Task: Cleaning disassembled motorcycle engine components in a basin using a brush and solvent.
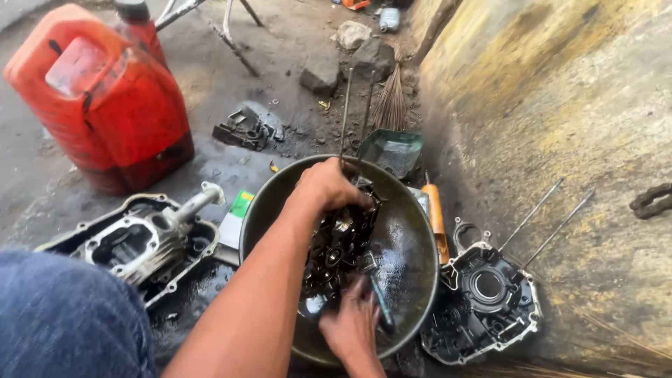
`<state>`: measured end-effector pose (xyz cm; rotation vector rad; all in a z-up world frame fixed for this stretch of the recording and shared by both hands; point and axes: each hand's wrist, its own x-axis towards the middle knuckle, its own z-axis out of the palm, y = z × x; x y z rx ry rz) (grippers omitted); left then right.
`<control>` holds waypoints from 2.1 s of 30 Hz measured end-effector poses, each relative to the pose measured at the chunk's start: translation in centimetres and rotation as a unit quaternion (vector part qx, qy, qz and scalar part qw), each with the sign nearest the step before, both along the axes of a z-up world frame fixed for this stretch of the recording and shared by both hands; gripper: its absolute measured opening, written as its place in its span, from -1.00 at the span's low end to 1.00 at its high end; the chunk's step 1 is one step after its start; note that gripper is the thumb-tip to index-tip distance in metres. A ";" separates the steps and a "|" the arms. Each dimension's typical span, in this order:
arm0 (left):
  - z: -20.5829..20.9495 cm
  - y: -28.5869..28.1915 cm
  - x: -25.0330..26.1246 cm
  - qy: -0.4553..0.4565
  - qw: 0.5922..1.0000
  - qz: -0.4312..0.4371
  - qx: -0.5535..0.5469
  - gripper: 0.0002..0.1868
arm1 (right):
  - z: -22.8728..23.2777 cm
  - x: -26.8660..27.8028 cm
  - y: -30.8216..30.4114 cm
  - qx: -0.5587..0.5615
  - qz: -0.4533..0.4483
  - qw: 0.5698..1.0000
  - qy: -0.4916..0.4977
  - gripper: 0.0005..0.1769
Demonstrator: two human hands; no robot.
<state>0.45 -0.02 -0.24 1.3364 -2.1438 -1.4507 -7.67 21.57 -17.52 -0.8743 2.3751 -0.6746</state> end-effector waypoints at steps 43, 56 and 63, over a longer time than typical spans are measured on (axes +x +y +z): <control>3.7 4.1 -2.5 -0.029 0.992 -0.118 -0.032 -0.05 | 13.0 -3.8 1.2 0.320 0.431 0.774 0.336 -0.81; 1.7 1.6 -4.0 -0.049 0.989 -0.133 -0.051 -0.05 | 5.6 -7.1 3.7 0.128 0.014 0.989 -0.075 -0.59; 1.3 0.8 -3.0 -0.028 0.996 -0.066 -0.053 -0.09 | 14.2 -3.8 -1.2 0.279 0.475 0.738 0.389 -0.72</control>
